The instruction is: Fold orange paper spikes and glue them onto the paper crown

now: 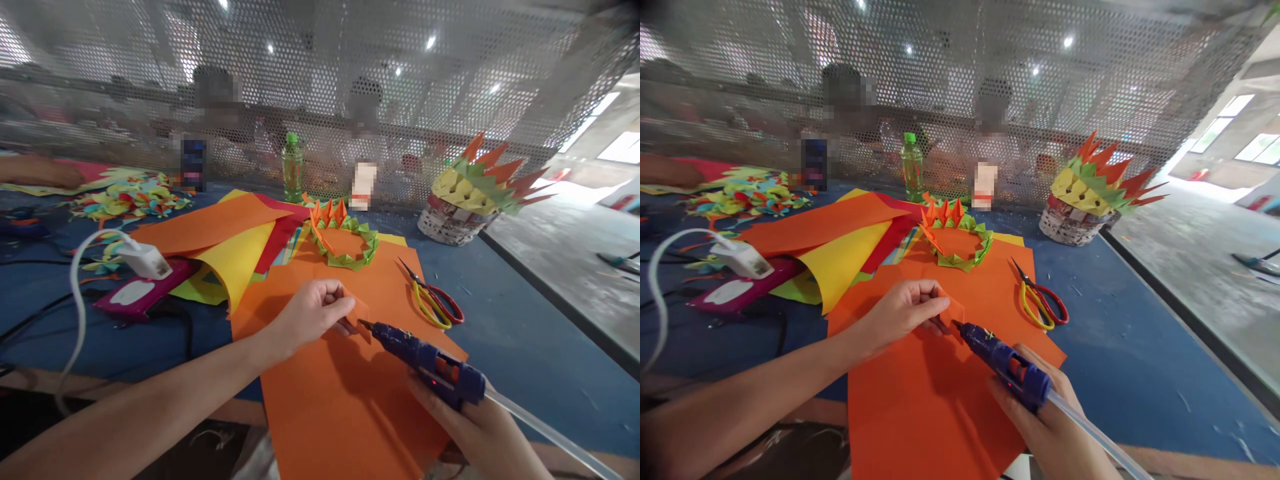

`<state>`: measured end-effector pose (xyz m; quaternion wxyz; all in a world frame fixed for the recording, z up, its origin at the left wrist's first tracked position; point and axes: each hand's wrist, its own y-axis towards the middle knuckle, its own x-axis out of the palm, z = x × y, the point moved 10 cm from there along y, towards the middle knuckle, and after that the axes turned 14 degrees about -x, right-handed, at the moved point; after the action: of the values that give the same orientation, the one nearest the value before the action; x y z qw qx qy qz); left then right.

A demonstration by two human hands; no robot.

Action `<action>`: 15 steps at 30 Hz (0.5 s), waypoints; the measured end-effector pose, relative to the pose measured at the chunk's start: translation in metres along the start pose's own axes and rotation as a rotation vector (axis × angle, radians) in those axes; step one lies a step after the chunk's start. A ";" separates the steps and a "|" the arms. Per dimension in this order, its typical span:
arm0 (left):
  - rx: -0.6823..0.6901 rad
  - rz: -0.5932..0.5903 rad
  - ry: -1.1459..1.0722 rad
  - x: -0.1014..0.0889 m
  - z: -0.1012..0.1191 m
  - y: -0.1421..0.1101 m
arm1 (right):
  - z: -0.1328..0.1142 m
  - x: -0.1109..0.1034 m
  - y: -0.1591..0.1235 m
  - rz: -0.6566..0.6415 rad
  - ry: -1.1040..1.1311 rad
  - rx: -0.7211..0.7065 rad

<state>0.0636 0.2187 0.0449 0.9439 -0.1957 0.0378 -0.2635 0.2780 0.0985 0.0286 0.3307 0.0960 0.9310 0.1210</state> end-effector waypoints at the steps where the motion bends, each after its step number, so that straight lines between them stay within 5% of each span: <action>1: 0.001 0.000 0.002 0.000 0.000 0.000 | -0.004 -0.002 0.002 0.015 -0.010 -0.025; 8: 0.014 0.007 0.001 -0.001 0.000 -0.002 | -0.023 -0.004 0.010 -0.005 -0.037 -0.021; 15: 0.007 0.032 0.008 -0.003 0.003 -0.002 | 0.005 -0.002 -0.002 0.029 -0.062 0.055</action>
<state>0.0608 0.2191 0.0482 0.9484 -0.1906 0.0439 -0.2495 0.2825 0.0968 0.0257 0.3548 0.1224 0.9218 0.0969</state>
